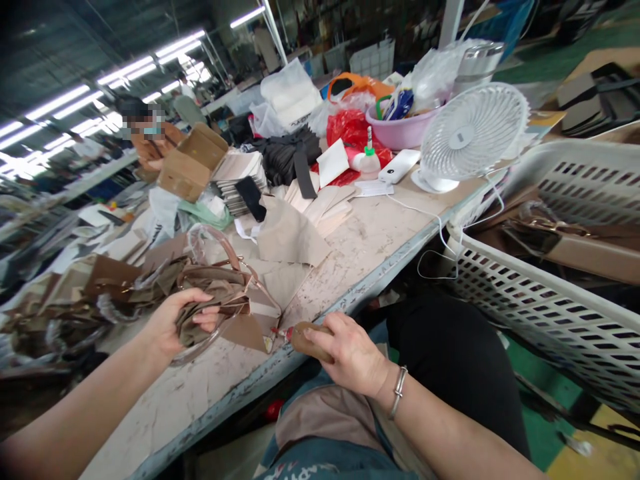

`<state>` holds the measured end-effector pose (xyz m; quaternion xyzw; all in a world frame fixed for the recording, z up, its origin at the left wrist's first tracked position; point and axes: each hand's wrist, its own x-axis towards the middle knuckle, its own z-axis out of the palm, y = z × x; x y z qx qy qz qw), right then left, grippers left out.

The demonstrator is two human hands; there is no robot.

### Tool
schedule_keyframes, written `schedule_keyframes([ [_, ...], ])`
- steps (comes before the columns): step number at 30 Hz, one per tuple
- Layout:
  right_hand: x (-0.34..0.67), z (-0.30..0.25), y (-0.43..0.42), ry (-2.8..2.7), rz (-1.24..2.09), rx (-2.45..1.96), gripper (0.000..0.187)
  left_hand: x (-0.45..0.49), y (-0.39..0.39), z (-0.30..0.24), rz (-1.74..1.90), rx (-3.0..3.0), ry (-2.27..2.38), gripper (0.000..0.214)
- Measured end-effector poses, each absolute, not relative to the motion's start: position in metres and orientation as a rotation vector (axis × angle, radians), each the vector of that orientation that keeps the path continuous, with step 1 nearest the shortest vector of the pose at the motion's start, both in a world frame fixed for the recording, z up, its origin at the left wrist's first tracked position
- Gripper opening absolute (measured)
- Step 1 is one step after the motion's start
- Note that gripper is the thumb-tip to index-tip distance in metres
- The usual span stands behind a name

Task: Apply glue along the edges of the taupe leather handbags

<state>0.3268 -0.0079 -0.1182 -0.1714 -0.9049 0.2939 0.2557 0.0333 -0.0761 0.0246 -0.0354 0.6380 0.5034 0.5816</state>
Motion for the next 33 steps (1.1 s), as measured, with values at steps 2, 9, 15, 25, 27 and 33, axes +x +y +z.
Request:
schedule_keyframes([
  [2,0.326,-0.117,-0.009,-2.393,0.86,-0.508,0.037,0.034,-0.075,0.024,1.177,-0.066,1.497,0.017],
  [9,0.323,-0.106,-0.014,-2.436,0.925,-0.574,0.036,0.033,-0.074,0.023,1.172,-0.023,1.491,0.018],
  [15,0.32,-0.099,-0.017,-2.501,0.925,-0.609,0.037,0.036,-0.074,0.021,1.147,-0.03,1.503,0.016],
  [25,0.328,-0.105,-0.011,-2.312,0.755,-0.628,0.037,0.038,-0.072,0.02,1.181,-0.045,1.501,0.018],
  [27,0.329,-0.105,-0.009,-2.295,0.761,-0.637,0.036,0.04,-0.071,0.02,1.195,-0.063,1.498,0.018],
  [33,0.325,-0.103,-0.009,-2.408,0.773,-0.582,0.032,0.041,-0.069,0.019,1.217,-0.083,1.488,0.015],
])
